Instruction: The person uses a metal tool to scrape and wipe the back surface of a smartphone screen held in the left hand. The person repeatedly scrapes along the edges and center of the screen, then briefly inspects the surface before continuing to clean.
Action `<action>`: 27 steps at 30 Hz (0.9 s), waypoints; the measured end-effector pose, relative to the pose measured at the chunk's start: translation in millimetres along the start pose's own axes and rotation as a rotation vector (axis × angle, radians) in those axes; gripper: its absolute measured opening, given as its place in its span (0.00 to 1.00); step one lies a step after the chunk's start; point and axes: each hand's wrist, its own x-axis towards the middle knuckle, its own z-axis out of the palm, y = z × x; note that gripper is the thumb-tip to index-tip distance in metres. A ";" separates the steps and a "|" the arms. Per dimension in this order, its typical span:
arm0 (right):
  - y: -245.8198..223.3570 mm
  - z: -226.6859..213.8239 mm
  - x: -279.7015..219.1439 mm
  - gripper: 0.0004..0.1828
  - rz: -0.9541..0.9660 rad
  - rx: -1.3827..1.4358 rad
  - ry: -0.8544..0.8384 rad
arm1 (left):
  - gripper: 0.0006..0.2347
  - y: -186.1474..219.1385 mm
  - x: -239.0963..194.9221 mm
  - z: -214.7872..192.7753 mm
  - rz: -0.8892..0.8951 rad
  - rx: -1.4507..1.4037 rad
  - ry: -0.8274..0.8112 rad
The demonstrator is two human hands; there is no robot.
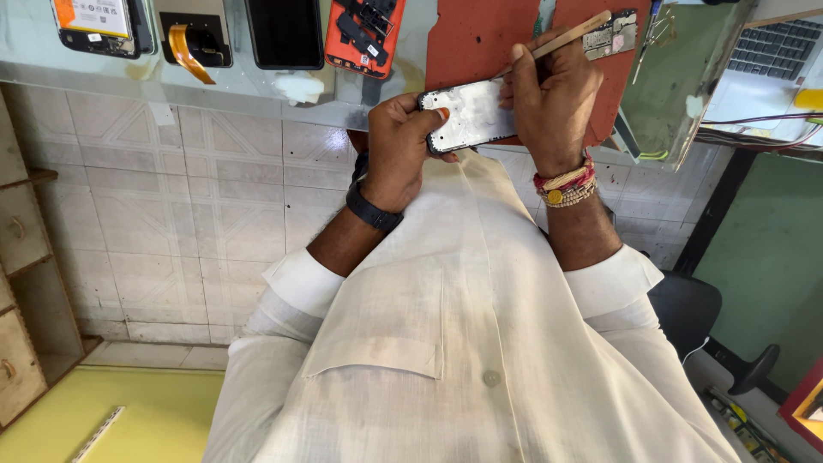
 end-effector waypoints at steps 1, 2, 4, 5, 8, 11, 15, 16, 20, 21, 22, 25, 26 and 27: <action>1.8 -0.4 0.2 0.07 -0.019 -0.066 0.020 | 0.08 -0.1 -0.5 -0.2 0.001 -0.002 -0.001; 3.7 -2.1 1.1 0.06 -0.039 -0.133 0.040 | 0.08 -0.1 -1.1 -0.2 0.002 -0.003 -0.003; 7.8 -5.2 4.0 0.06 -0.051 -0.155 0.059 | 0.08 1.7 -0.5 -0.3 0.006 -0.004 -0.004; 10.3 -9.0 4.5 0.07 -0.036 -0.112 0.059 | 0.08 1.9 -0.6 -0.8 0.001 -0.002 -0.004; 14.9 -15.3 -3.4 0.07 -0.031 -0.064 0.055 | 0.09 3.8 -1.3 -1.7 -0.041 0.019 -0.008; 14.7 -17.9 -7.9 0.06 -0.028 -0.023 0.082 | 0.11 7.5 -0.8 0.7 -0.068 0.011 -0.038; 14.0 -17.5 -10.0 0.06 0.070 0.241 0.129 | 0.19 11.6 -5.9 4.2 -0.123 0.026 -0.216; 13.3 -19.5 -11.1 0.06 0.106 0.280 0.135 | 0.19 10.9 -4.6 7.6 -0.148 0.043 -0.251; 10.6 -22.0 -14.1 0.05 0.158 0.412 0.083 | 0.16 10.1 -2.2 15.0 -0.210 0.081 -0.286; 10.3 -23.8 -17.5 0.05 0.158 0.431 0.059 | 0.14 9.8 -1.4 16.4 -0.229 0.083 -0.276; 10.3 -26.0 -21.2 0.06 0.125 0.436 0.036 | 0.14 11.1 1.4 16.2 -0.234 0.102 -0.279; 8.4 -31.5 -35.2 0.08 0.086 0.427 -0.035 | 0.14 12.3 3.7 14.0 -0.246 0.131 -0.267; 6.9 -32.6 -37.6 0.08 0.105 0.412 -0.053 | 0.14 13.0 3.7 13.6 -0.244 0.129 -0.257; 5.4 -33.7 -38.2 0.08 0.122 0.395 -0.072 | 0.14 13.4 4.1 14.0 -0.240 0.126 -0.248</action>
